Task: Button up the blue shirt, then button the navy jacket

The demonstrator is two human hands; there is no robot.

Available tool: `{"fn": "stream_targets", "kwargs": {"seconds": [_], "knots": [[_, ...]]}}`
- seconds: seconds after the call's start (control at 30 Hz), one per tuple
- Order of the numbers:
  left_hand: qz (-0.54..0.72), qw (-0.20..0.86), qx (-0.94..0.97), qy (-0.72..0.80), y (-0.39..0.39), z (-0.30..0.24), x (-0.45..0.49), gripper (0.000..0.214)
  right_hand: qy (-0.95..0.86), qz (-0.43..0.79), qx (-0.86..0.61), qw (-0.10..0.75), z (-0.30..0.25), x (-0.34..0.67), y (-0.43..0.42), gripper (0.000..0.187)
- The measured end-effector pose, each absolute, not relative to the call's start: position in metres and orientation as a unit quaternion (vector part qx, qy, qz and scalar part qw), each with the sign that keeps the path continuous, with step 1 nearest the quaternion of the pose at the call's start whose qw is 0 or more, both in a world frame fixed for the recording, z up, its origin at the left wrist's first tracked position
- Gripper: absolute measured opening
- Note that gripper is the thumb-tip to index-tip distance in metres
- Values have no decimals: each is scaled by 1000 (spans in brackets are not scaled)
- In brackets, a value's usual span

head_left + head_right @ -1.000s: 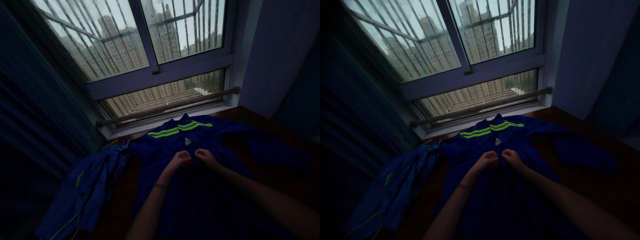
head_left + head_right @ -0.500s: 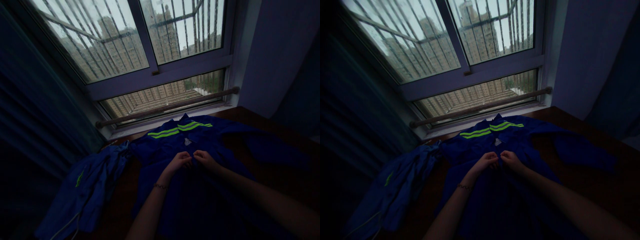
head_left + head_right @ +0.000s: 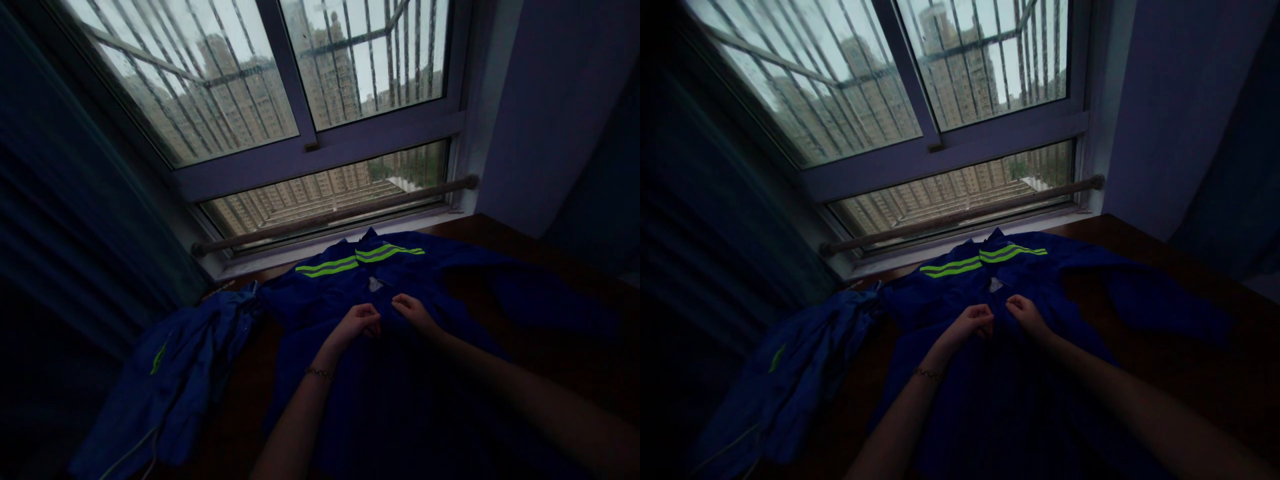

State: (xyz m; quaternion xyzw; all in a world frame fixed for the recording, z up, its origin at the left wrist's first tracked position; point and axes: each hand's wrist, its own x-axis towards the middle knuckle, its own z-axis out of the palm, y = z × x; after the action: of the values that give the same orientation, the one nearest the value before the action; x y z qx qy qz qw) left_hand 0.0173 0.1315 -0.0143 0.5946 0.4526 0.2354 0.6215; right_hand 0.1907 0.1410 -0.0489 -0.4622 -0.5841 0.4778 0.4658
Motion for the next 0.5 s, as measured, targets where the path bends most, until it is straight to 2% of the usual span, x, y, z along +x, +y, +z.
{"fn": "stream_targets", "kwargs": {"seconds": [0.07,0.13,0.23,0.3,0.4,0.5], "knots": [[285,521,628,503,130,-11,22,28,-611,440,-460,470,-40,192,139,24],[374,356,651,557,127,-5,26,26,-644,373,-472,472,-28,200,141,24],[442,140,663,588,124,0,28,20,-662,218,-529,484,-19,221,155,23],[423,63,670,607,126,-5,26,35,-668,114,-572,462,-25,234,166,24],[350,70,664,656,134,-22,19,87,-698,46,-615,364,-47,240,174,38],[318,152,676,648,139,-35,14,109,-746,62,-600,283,-63,228,167,43]]}}
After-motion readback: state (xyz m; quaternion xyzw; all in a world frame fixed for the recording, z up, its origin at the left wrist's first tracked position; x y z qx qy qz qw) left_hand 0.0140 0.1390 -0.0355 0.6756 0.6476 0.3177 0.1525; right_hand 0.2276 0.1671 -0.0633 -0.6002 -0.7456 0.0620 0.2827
